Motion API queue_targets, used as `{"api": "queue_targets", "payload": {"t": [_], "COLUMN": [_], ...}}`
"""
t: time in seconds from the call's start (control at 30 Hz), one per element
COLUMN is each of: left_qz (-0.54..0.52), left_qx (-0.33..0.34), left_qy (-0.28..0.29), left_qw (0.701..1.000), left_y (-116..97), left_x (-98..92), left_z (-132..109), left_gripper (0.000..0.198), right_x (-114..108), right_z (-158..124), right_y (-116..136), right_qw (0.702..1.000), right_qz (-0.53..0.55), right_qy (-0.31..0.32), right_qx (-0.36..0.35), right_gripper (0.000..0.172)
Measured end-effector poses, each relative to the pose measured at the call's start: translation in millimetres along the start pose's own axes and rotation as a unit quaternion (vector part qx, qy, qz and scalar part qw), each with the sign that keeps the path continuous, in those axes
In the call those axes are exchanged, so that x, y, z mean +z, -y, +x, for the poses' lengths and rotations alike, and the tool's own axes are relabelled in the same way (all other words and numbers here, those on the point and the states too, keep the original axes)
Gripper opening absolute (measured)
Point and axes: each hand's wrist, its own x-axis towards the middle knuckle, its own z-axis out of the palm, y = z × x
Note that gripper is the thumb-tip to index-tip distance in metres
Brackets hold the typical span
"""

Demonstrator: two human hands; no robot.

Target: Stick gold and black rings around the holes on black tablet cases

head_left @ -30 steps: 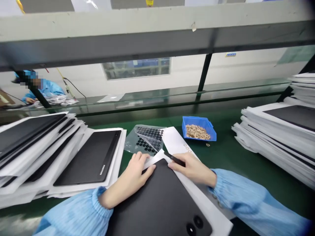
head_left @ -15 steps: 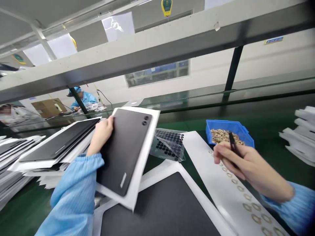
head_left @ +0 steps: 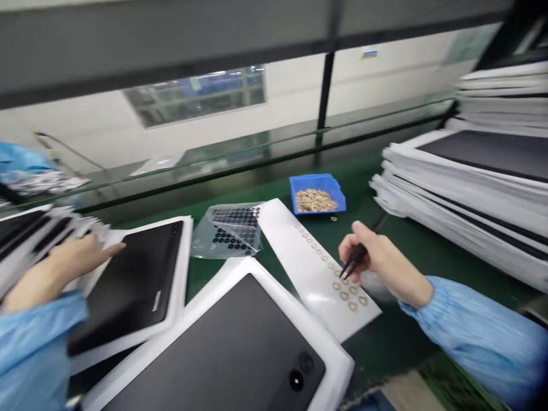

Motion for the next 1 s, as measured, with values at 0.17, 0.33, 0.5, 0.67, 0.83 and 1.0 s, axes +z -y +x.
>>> {"api": "queue_targets", "payload": {"t": [0.17, 0.33, 0.5, 0.67, 0.83, 1.0], "left_qz": [0.029, -0.052, -0.079, -0.082, -0.083, -0.083], "left_qx": [0.273, 0.511, 0.507, 0.509, 0.518, 0.535], "left_qy": [0.04, 0.21, 0.262, 0.257, 0.242, 0.209], "left_qw": [0.961, 0.832, 0.817, 0.818, 0.816, 0.814], "left_y": [-130.9, -243.8, -255.7, -252.0, -254.0, -242.2], "left_x": [28.5, 93.9, 118.3, 116.4, 124.9, 117.8], "left_z": [-29.5, -69.6, -69.9, -69.4, -68.5, -61.5], "left_gripper": [0.051, 0.038, 0.035, 0.034, 0.035, 0.034], "right_x": [-6.7, -3.5, 4.5, 5.0, 7.0, 36.9], "right_z": [-25.9, -34.9, -33.6, -31.3, -39.2, -73.2], "right_y": [-21.6, -42.3, -51.2, -51.6, -46.1, -38.1], "right_qw": [0.999, 0.99, 0.977, 0.972, 0.983, 0.987], "right_qz": [-0.048, -0.064, -0.093, -0.12, -0.03, 0.118], "right_qy": [-0.01, -0.109, -0.169, -0.179, -0.143, -0.052], "right_qx": [-0.024, -0.061, -0.09, -0.097, -0.11, -0.099], "right_gripper": [0.037, 0.028, 0.024, 0.023, 0.024, 0.024]}}
